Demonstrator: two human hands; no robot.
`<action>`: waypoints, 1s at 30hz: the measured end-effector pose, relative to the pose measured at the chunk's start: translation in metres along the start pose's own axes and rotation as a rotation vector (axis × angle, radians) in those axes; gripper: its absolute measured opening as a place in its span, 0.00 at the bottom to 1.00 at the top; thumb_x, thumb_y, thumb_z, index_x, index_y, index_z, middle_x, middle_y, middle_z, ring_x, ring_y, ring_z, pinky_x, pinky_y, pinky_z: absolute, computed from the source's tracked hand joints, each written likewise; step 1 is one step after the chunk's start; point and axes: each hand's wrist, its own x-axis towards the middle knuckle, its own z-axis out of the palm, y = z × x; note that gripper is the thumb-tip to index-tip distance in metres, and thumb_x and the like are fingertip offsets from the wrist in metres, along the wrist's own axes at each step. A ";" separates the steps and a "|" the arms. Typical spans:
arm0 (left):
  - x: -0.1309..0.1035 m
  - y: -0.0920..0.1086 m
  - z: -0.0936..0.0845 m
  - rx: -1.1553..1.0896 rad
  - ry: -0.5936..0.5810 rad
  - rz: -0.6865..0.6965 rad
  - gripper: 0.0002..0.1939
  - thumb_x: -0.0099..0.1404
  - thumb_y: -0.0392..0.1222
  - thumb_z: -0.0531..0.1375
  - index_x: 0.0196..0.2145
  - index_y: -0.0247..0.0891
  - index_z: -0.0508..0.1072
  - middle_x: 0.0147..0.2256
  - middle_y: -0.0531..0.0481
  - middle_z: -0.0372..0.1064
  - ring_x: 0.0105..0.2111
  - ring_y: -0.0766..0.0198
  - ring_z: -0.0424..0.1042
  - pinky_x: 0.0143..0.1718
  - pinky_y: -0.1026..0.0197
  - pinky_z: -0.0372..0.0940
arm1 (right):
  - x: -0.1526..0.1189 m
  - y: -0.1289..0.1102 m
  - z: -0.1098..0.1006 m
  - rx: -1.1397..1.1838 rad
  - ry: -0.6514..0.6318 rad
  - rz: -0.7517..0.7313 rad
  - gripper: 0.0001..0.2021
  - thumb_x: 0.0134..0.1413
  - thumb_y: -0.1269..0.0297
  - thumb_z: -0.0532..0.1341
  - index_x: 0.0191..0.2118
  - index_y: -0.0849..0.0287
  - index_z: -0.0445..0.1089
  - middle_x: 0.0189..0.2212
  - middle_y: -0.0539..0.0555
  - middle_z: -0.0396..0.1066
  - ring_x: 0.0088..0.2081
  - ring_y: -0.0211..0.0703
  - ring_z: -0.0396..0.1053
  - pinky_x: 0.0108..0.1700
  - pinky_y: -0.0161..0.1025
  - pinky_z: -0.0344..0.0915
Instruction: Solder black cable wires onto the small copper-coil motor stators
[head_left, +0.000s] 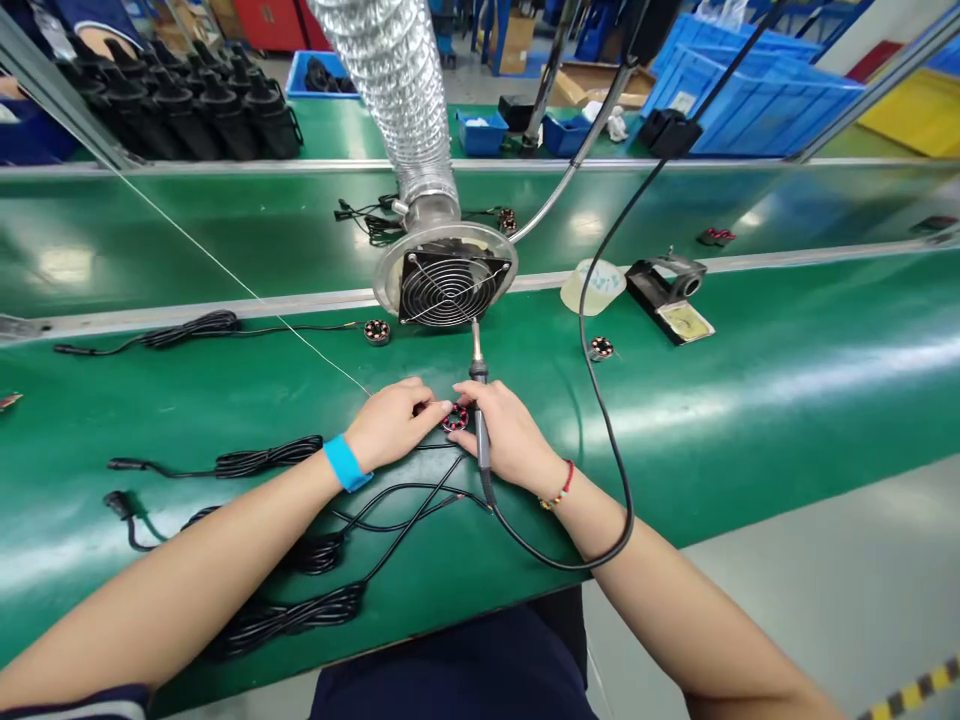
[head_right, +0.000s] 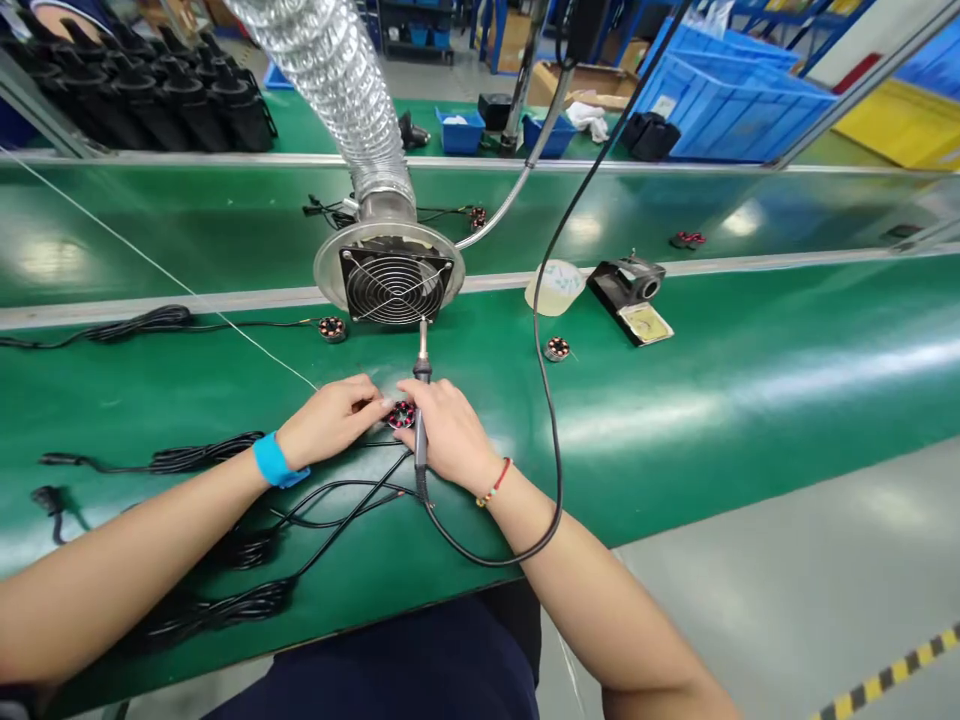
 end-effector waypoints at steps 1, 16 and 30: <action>0.000 0.001 0.000 0.023 -0.015 -0.007 0.20 0.65 0.53 0.50 0.25 0.37 0.70 0.28 0.50 0.64 0.28 0.63 0.64 0.31 0.60 0.56 | 0.000 -0.001 0.000 -0.027 -0.007 -0.008 0.26 0.51 0.68 0.67 0.54 0.60 0.59 0.40 0.58 0.70 0.42 0.52 0.66 0.46 0.52 0.66; 0.004 0.003 -0.008 -0.583 0.048 -0.242 0.14 0.55 0.50 0.55 0.24 0.36 0.67 0.22 0.55 0.61 0.20 0.72 0.51 0.22 0.65 0.49 | -0.006 0.002 0.004 0.003 0.124 -0.093 0.20 0.59 0.63 0.61 0.55 0.59 0.57 0.45 0.60 0.70 0.44 0.52 0.70 0.45 0.48 0.68; 0.002 0.006 -0.005 -0.629 -0.019 -0.207 0.15 0.55 0.52 0.57 0.24 0.36 0.66 0.20 0.57 0.57 0.21 0.72 0.51 0.22 0.67 0.48 | -0.007 0.002 0.003 0.004 0.147 -0.063 0.23 0.58 0.60 0.62 0.56 0.57 0.56 0.45 0.60 0.70 0.45 0.52 0.70 0.46 0.49 0.68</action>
